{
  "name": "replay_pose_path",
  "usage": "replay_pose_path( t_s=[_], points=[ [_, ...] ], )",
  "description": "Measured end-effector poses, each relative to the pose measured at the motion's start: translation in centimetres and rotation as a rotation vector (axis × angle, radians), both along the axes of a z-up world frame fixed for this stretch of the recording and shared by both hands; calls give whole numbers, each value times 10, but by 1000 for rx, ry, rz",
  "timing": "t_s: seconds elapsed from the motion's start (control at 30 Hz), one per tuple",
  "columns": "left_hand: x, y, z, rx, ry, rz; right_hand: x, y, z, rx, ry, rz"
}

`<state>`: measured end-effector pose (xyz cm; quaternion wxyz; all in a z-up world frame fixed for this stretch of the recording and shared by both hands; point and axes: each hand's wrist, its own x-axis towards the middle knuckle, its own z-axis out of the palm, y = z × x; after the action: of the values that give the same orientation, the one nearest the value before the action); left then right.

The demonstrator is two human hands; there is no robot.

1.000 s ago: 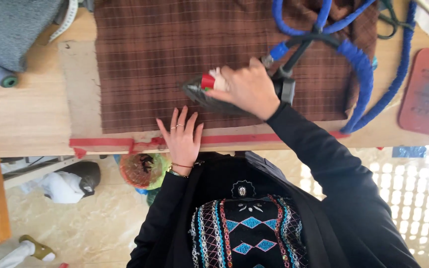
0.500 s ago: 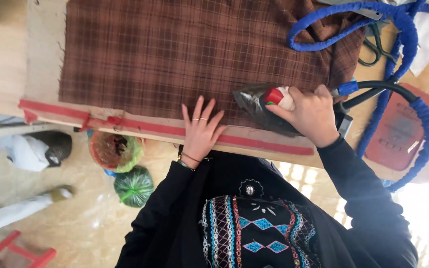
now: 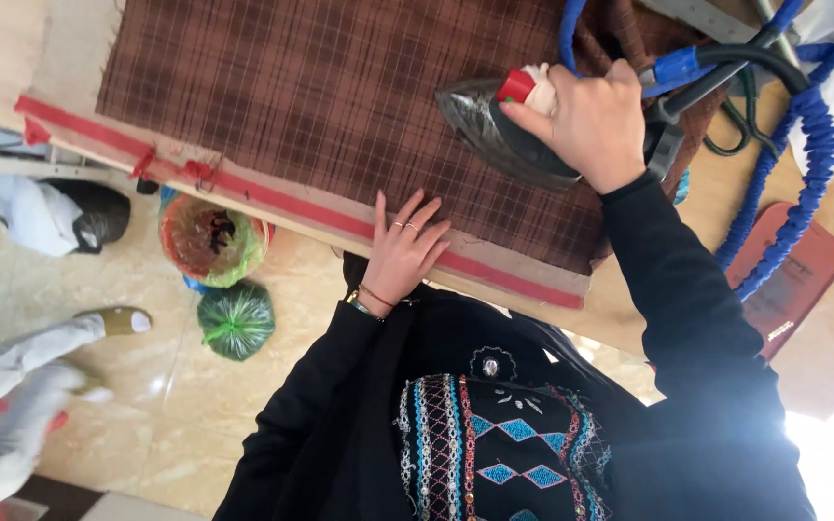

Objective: Ironing a piece of brown plaid fabric on a padded workbench using a steam iron.

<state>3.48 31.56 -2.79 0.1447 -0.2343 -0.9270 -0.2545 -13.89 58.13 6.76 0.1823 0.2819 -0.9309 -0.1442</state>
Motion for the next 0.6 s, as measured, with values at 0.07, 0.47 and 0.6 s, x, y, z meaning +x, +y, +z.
replay_pose_path(
  t_s=[0.07,0.47,0.6],
  points=[
    [3,5,2,25,64,-26,-2,2,-1,-36,-23,18],
    [14,8,-15,187,121,-136,73,-10,17,-214,-235,-6],
    [6,6,-13,203,126,-230,78,-11,21,-269,-258,-8]
  ],
)
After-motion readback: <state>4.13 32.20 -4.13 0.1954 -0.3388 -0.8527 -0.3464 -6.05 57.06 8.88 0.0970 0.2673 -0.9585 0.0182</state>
